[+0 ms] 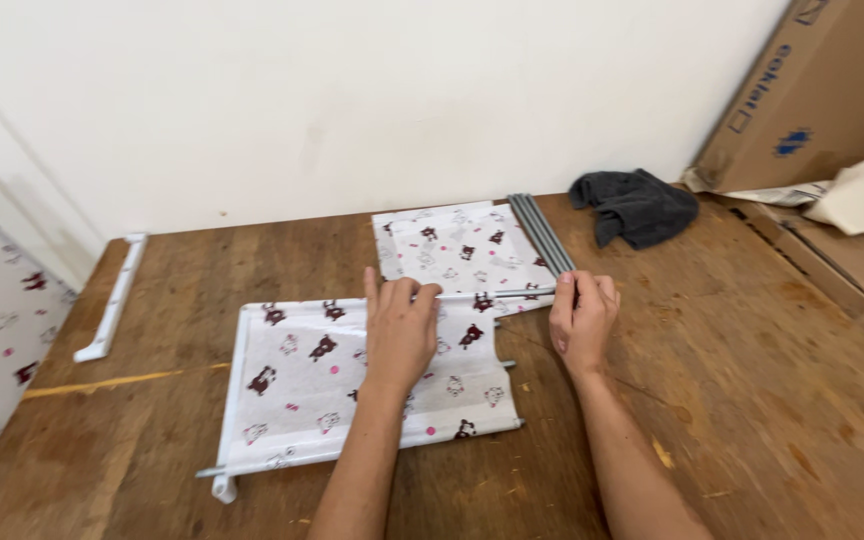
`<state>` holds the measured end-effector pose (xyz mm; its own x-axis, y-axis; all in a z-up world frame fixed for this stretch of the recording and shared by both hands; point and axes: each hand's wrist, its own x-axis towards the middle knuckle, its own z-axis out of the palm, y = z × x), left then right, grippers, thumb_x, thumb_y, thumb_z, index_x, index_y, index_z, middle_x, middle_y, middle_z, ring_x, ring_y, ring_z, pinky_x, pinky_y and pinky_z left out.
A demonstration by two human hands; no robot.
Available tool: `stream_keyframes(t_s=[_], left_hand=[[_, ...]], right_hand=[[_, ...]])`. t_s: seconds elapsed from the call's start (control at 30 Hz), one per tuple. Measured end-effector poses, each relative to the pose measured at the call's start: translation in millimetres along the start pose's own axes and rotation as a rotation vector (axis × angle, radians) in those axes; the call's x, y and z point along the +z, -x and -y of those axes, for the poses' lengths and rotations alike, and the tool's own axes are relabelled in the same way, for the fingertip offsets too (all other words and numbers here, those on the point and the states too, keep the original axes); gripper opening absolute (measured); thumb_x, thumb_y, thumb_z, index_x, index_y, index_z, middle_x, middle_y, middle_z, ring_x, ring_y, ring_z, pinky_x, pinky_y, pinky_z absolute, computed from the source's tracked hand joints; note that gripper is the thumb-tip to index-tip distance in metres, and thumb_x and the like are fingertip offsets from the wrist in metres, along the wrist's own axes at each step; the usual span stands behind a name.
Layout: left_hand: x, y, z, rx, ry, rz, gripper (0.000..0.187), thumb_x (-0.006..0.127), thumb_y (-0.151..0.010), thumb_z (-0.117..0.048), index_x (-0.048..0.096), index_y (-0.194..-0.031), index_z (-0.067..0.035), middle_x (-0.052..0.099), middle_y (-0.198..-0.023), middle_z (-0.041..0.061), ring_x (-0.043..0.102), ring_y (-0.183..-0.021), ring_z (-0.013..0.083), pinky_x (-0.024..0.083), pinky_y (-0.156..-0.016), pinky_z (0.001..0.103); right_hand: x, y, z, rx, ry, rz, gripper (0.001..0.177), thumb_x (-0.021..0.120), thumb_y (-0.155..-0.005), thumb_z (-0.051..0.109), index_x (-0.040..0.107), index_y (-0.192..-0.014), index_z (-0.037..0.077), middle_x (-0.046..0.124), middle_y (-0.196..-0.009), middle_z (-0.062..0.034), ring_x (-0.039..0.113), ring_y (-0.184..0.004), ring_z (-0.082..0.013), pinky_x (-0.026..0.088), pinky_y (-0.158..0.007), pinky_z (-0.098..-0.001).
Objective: The person assembles a multi-tier fabric storage unit by inserting metal poles into fabric sleeves and stacking the tiers. They insert vertical poles into the base, attach fabric shelves, and stack additional tiers to complete the unit.
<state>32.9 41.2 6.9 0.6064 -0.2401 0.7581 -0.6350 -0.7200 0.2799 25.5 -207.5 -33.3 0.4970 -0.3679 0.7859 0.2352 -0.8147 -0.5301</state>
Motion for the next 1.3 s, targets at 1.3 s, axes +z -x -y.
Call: stream_keyframes(t_s=[1.3], left_hand=[[-142.6,62.1,187.7,-0.818,0.260,0.360,0.072,0.082,-0.082,-0.024,0.052,-0.143,0.002,0.072,-0.095,0.011,0.065,-0.082,0.0194,0.055,-0.075,0.034]], right_hand=[[32.2,19.6,12.6,0.282,-0.432,0.646,0.023,0.054,-0.104,0.013,0.067,-0.117,-0.001,0.066,-0.082,-0.0048,0.054,-0.074,-0.0102,0.046,-0.066,-0.0251]])
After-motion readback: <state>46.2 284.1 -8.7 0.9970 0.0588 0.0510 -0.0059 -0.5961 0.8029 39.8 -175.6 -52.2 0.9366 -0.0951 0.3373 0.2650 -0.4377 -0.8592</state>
